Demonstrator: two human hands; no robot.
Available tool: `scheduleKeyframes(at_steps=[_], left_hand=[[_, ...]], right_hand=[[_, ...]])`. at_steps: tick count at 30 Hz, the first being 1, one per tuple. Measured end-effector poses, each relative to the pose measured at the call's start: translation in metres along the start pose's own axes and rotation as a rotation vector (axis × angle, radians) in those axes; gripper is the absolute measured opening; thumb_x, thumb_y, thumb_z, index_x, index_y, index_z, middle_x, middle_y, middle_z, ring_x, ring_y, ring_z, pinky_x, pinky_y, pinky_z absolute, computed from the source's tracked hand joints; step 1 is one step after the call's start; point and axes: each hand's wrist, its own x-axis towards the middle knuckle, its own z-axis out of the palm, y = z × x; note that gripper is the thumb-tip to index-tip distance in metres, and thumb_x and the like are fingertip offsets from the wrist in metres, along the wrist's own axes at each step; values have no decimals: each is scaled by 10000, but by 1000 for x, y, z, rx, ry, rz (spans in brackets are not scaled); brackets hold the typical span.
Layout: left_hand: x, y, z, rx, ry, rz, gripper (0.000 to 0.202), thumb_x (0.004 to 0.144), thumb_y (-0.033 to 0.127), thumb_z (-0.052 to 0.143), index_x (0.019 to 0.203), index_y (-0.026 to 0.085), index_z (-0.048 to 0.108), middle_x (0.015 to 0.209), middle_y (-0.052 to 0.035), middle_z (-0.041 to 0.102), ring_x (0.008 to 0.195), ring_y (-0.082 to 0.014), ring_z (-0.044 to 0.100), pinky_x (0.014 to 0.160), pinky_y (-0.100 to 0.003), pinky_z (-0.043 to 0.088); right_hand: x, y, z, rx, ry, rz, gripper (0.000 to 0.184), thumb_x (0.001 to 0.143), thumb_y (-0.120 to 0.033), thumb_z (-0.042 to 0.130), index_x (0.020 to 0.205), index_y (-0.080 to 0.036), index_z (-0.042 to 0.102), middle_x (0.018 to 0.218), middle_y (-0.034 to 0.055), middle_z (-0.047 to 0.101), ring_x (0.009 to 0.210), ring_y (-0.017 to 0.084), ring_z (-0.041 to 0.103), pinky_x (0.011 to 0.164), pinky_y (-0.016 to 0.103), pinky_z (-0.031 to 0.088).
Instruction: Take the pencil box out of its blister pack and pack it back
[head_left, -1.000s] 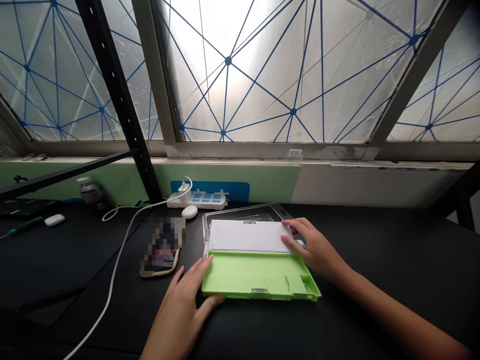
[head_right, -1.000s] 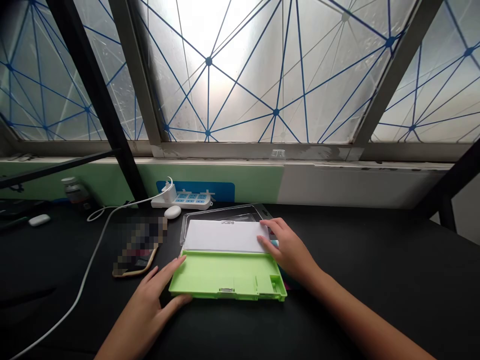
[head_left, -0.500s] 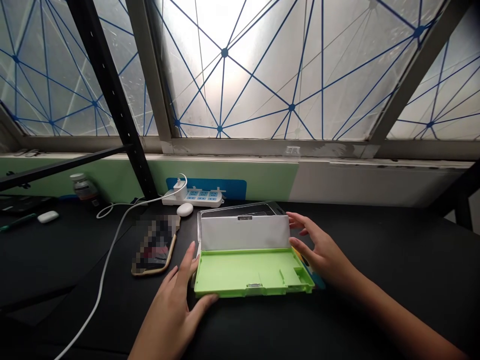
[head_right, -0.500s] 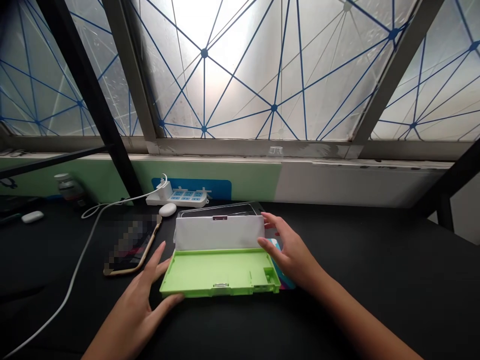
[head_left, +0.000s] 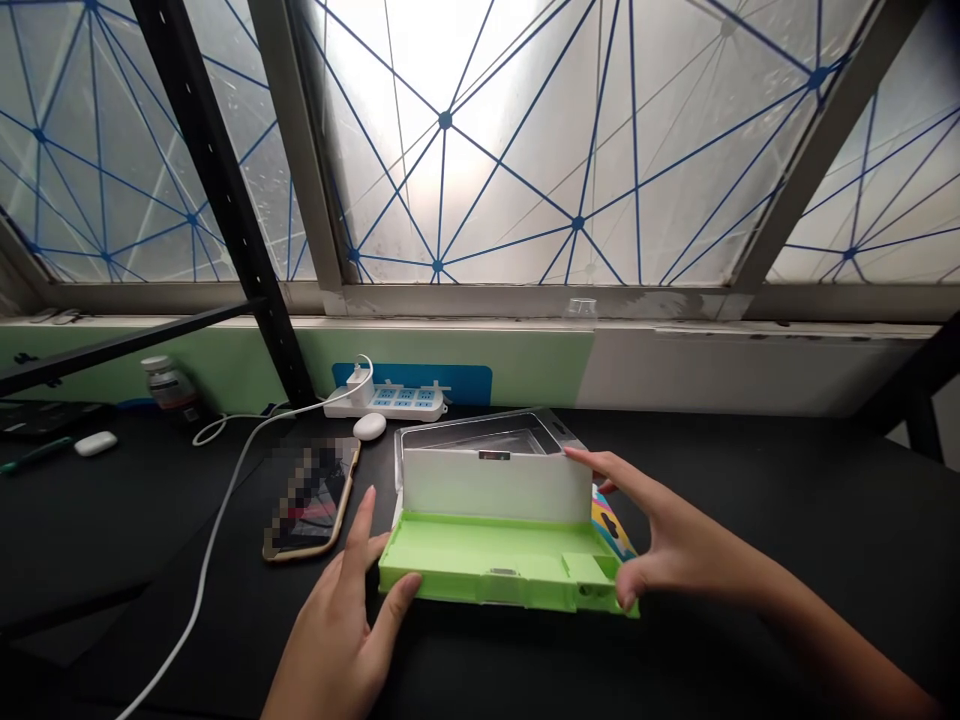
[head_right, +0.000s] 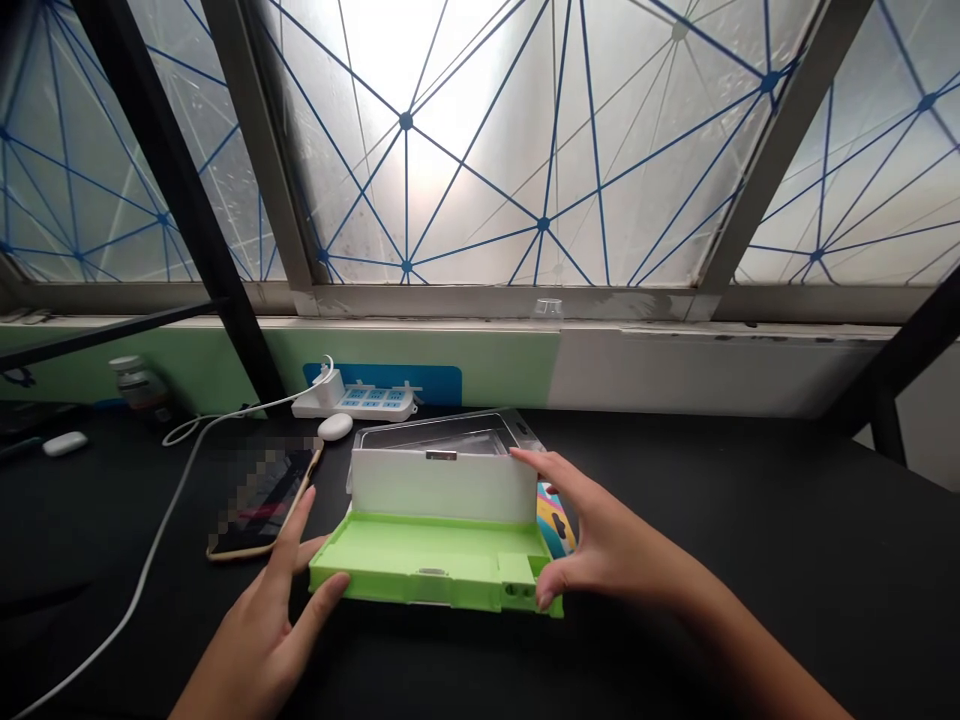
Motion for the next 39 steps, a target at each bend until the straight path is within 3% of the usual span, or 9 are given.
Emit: scheduleKeyframes(at_steps=[4, 10, 16, 21, 24, 27, 33, 36, 39], left_hand=[[-1, 3, 2, 29, 24, -16, 682, 997, 494, 396, 1589, 278, 136, 1211, -118, 697, 1143, -310, 664, 865, -414, 548], [-1, 6, -2, 14, 18, -51, 707, 990, 523, 405, 1592, 279, 126, 1169, -109, 714, 1087, -300, 689, 860, -408, 547], [2, 6, 0, 14, 20, -54, 702, 984, 540, 405, 1588, 274, 167, 1175, -110, 715, 1110, -302, 683, 843, -403, 564], [3, 5, 0, 8, 39, -7, 689, 985, 520, 423, 1584, 271, 190, 1202, -93, 713, 1089, -275, 696, 857, -373, 572], [3, -1, 0, 11, 46, 38, 624, 974, 518, 449, 1532, 257, 350, 1274, -91, 685, 1136, -279, 673, 885, -364, 573], [4, -7, 0, -5, 17, 82, 507, 991, 499, 422, 1418, 243, 516, 1318, -89, 659, 1203, -272, 633, 952, -367, 550], [6, -4, -2, -41, -14, 99, 490, 966, 519, 472, 1359, 237, 548, 1385, -97, 604, 1276, -282, 574, 1010, -416, 518], [7, 0, -2, -71, -51, 52, 490, 954, 533, 486, 1331, 228, 565, 1335, -103, 638, 1225, -288, 609, 1006, -425, 520], [8, 0, -3, -91, -84, 18, 480, 952, 539, 477, 1292, 220, 594, 1270, -106, 675, 1170, -292, 640, 993, -432, 526]], right_hand=[[-5, -1, -5, 7, -68, 95, 1179, 582, -446, 895, 1556, -395, 234, 1578, 50, 348, 1324, 375, 471, 1095, 450, 435], [-10, -8, -9, -70, -66, 77, 951, 715, -419, 811, 1522, -383, 310, 1525, 40, 440, 1342, 355, 472, 1126, 440, 399], [-24, -9, 10, -105, 4, 68, 850, 714, -382, 812, 1456, -370, 398, 1446, 45, 539, 1274, 334, 557, 1015, 392, 518], [-37, 3, 38, -275, 189, -170, 487, 809, -247, 716, 1273, -318, 586, 1315, 70, 645, 1175, 282, 632, 956, 387, 551], [-39, 3, 43, -382, 249, -308, 454, 844, -195, 670, 1278, -301, 588, 1246, 78, 688, 1110, 263, 659, 912, 382, 560], [-37, 1, 40, -413, 259, -340, 476, 869, -227, 678, 1320, -304, 547, 1218, 66, 701, 1053, 246, 669, 881, 369, 559], [-33, 0, 38, -273, 256, -138, 481, 957, -342, 560, 1424, -349, 442, 1213, 54, 690, 1017, 246, 667, 831, 366, 572], [-27, -1, 37, -162, 201, 23, 428, 984, -420, 490, 1405, -346, 458, 1233, 57, 667, 1022, 253, 662, 838, 383, 574], [-18, -3, 33, -99, 147, 52, 399, 995, -462, 449, 1365, -318, 487, 1278, 75, 616, 1070, 265, 629, 900, 414, 548]])
